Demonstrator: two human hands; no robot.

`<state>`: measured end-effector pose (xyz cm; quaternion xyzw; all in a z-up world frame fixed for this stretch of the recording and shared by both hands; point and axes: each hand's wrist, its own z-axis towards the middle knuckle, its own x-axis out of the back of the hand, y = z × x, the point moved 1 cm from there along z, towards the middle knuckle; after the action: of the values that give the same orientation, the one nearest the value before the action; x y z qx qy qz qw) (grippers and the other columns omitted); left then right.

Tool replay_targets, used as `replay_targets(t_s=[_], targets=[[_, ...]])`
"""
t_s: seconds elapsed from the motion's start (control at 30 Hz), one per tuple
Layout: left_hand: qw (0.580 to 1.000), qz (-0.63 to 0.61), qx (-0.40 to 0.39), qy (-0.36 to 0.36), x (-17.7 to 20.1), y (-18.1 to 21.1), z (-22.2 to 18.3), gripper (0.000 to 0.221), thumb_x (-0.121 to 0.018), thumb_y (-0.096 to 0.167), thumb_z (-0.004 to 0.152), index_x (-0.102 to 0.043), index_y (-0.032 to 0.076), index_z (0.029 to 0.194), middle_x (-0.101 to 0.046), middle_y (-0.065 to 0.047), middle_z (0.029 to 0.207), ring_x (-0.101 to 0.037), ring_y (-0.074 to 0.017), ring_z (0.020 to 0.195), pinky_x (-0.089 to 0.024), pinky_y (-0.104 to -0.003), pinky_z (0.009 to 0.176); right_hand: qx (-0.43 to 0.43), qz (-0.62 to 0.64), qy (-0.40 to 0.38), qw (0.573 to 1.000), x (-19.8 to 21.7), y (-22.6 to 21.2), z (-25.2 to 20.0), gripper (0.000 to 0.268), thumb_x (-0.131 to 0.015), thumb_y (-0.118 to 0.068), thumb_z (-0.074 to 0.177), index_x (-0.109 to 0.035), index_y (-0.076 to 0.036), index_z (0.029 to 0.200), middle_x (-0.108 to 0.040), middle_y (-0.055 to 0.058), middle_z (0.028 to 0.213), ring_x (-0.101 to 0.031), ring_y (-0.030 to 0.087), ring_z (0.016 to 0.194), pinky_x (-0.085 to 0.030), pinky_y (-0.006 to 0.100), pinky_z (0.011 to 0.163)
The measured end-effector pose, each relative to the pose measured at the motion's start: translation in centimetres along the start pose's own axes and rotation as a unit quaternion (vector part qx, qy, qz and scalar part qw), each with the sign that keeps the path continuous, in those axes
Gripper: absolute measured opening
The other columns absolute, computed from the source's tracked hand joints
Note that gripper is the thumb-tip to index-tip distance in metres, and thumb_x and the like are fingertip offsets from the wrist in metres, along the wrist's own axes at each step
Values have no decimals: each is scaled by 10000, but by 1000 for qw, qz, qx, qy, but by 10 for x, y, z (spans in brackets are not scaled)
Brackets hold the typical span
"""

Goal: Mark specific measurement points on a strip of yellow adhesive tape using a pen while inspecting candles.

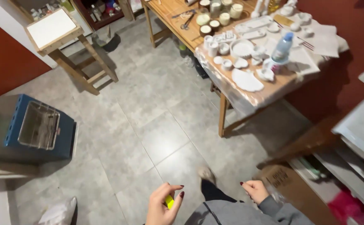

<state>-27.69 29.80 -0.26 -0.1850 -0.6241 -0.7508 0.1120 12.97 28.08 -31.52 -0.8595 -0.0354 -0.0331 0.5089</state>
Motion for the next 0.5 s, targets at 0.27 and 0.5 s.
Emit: replay_targets(t_s=[0.27, 0.5], targets=[[999, -26, -17, 26, 56, -80, 200, 512, -525, 27, 689, -690, 25, 1173, -552, -110, 879, -585, -238, 816, -476, -311, 762, 36, -17, -94, 995, -76, -192, 241, 219, -667, -210, 941, -678, -74, 770, -611, 2, 622, -557, 80, 510, -473, 272, 451], [999, -18, 27, 40, 105, -103, 364, 600, -506, 48, 661, -694, 34, 1231, -562, -113, 914, -586, -243, 857, -466, -310, 815, 137, -10, -365, 921, -205, -479, 313, 93, -739, -101, 936, -697, -18, 936, -672, 18, 793, -624, 78, 685, -525, 244, 605]])
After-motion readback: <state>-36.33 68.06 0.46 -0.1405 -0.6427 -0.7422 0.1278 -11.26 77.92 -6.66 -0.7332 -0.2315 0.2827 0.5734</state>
